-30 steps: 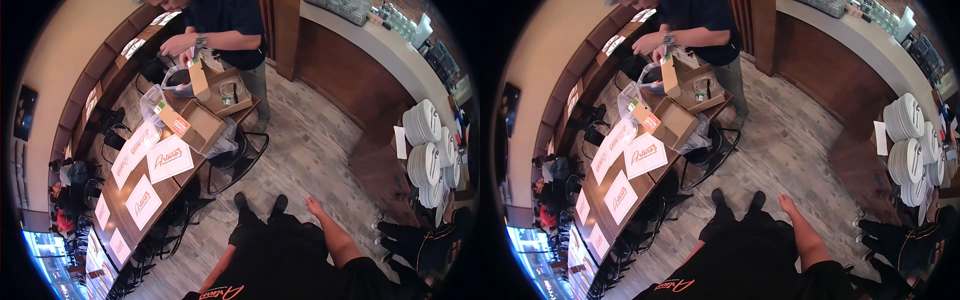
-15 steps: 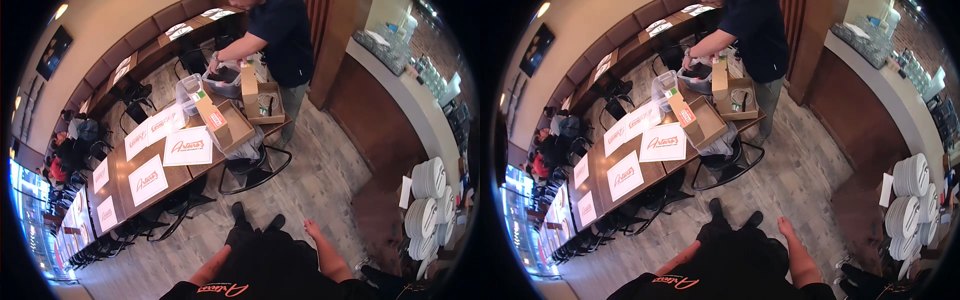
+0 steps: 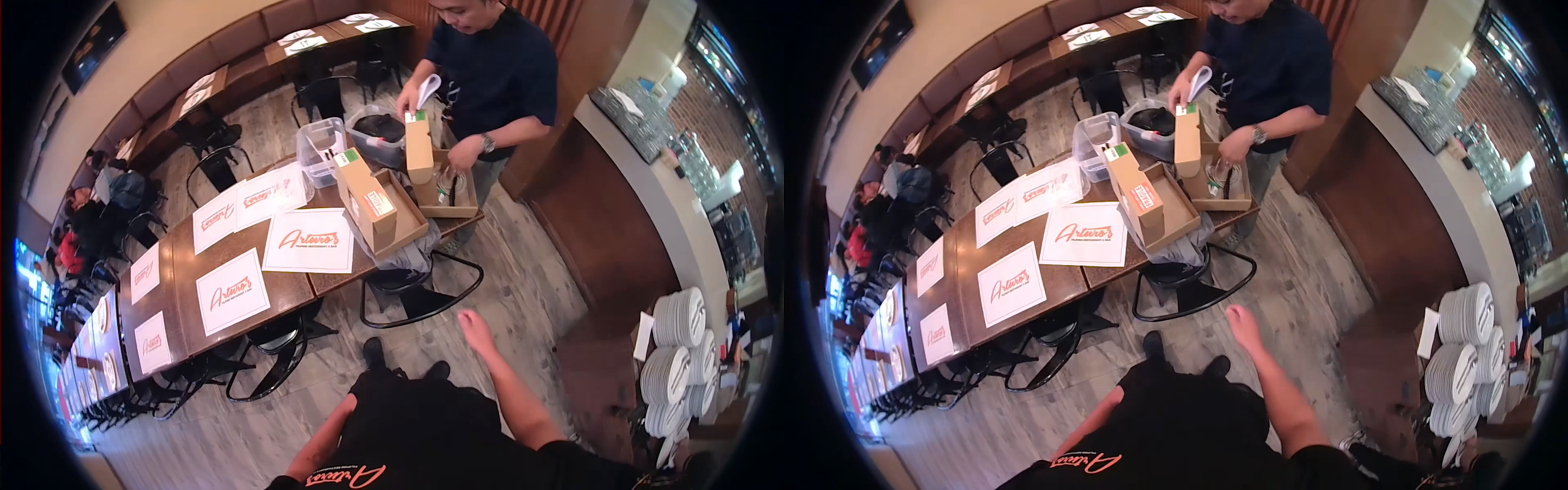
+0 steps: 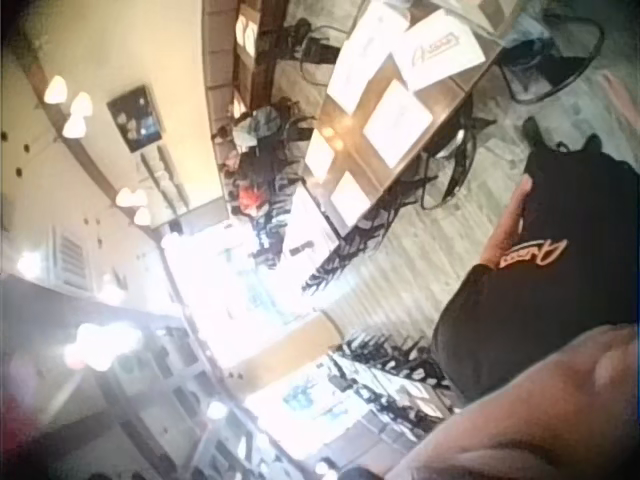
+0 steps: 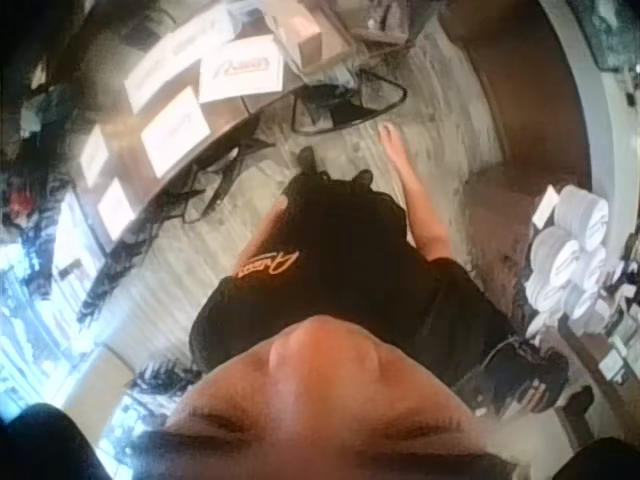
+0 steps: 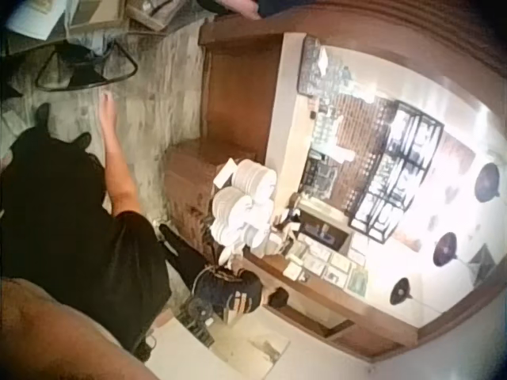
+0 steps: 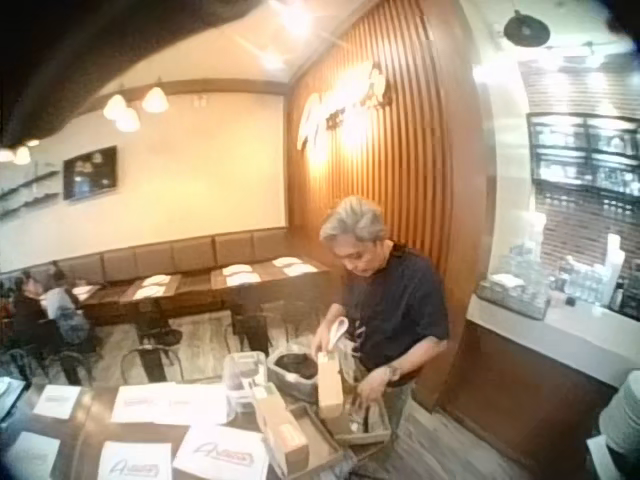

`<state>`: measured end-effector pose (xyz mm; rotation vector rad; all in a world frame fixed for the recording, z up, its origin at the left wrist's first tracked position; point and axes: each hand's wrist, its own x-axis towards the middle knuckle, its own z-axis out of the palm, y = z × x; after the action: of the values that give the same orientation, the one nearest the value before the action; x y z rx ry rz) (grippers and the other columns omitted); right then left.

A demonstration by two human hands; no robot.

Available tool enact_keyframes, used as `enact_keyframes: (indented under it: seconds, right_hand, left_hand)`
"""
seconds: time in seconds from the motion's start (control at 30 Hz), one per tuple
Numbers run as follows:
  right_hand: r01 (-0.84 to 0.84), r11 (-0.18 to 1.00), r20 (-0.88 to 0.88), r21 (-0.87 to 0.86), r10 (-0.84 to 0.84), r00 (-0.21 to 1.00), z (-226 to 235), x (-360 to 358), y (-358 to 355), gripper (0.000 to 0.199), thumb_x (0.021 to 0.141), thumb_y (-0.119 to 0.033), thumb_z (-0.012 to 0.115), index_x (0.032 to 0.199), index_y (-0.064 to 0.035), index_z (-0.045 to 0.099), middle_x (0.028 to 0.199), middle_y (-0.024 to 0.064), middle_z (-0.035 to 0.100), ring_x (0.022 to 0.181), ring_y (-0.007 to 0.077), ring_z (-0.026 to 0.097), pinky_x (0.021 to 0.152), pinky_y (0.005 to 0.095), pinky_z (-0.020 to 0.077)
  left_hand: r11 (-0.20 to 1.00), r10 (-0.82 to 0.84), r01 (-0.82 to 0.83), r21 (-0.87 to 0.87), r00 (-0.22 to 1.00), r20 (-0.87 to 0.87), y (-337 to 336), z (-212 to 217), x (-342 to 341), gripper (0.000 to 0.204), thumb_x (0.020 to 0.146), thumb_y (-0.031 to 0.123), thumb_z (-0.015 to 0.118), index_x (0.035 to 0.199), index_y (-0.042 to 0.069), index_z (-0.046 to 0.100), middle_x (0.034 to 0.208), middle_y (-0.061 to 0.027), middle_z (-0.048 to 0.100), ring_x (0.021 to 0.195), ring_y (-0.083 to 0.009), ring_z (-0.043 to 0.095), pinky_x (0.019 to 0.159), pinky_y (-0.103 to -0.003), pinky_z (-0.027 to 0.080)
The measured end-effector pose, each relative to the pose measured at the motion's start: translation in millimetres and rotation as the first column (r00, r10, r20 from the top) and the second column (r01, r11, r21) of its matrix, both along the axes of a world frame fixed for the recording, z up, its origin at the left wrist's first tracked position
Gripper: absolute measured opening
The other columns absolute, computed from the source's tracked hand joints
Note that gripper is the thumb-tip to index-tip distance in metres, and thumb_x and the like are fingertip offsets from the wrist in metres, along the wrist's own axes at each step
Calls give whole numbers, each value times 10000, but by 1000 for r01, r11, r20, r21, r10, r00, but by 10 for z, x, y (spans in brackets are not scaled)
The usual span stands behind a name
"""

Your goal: The person places items into cardboard boxes and a plastic container on a restaurant table, using a pen to write on labels and papers. They handle a green-capped container and various papers while interacting with another individual.

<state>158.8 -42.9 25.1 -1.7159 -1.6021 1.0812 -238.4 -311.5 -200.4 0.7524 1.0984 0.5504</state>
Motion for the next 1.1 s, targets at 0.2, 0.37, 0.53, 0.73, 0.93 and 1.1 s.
enact_keyframes:
  seconds: [0.2,0.37,0.53,0.73,0.93,1.1]
  right_hand:
    - [-214,977,561,-9,182,807,-241,-243,172,530,781,-393,650,1221,-129,517,1394,183,342,1198,396,419,985,452,355]
    - [-224,971,655,-78,220,723,-196,-597,149,739,687,-488,718,1302,-172,455,1466,177,213,1204,454,396,998,522,326]
    - [-173,981,483,-93,196,853,-324,-754,239,784,624,-469,778,1268,-151,466,1430,211,250,1152,447,454,948,488,406]
    - [-146,985,439,-96,174,881,-266,-719,217,776,619,-437,791,1255,-130,468,1412,221,263,1136,446,464,932,464,429]
    - [-115,979,409,-171,176,895,-140,-823,232,747,634,-393,792,1250,-117,472,1419,221,249,1145,432,466,949,454,422]
    - [-132,979,411,-157,186,892,-198,-759,188,780,637,-398,797,1278,-128,444,1418,227,246,1184,444,430,979,467,401]
  left_hand:
    - [834,-428,552,-12,634,-644,489,996,-449,340,902,196,493,1137,-40,561,1144,-161,604,1080,-278,555,897,-349,438]
    - [931,352,-364,14,888,-297,659,2419,-817,249,927,232,512,987,9,605,877,-128,651,727,-189,621,627,-305,494]
    - [559,828,-652,512,419,-372,1022,2179,-1403,192,936,163,499,971,9,608,722,-60,612,601,-86,551,544,-221,441]
    - [832,551,-234,503,445,-705,1329,1685,-1551,182,845,126,583,964,-5,625,894,-141,640,814,-257,613,760,-348,479]
    - [971,237,-135,198,426,-873,1156,1249,-1551,295,869,282,533,982,28,629,914,-186,649,882,-343,623,773,-417,480]
    - [988,142,-110,109,356,-924,1238,1664,-1300,421,869,448,480,1013,82,630,917,-190,651,884,-373,620,771,-460,476]
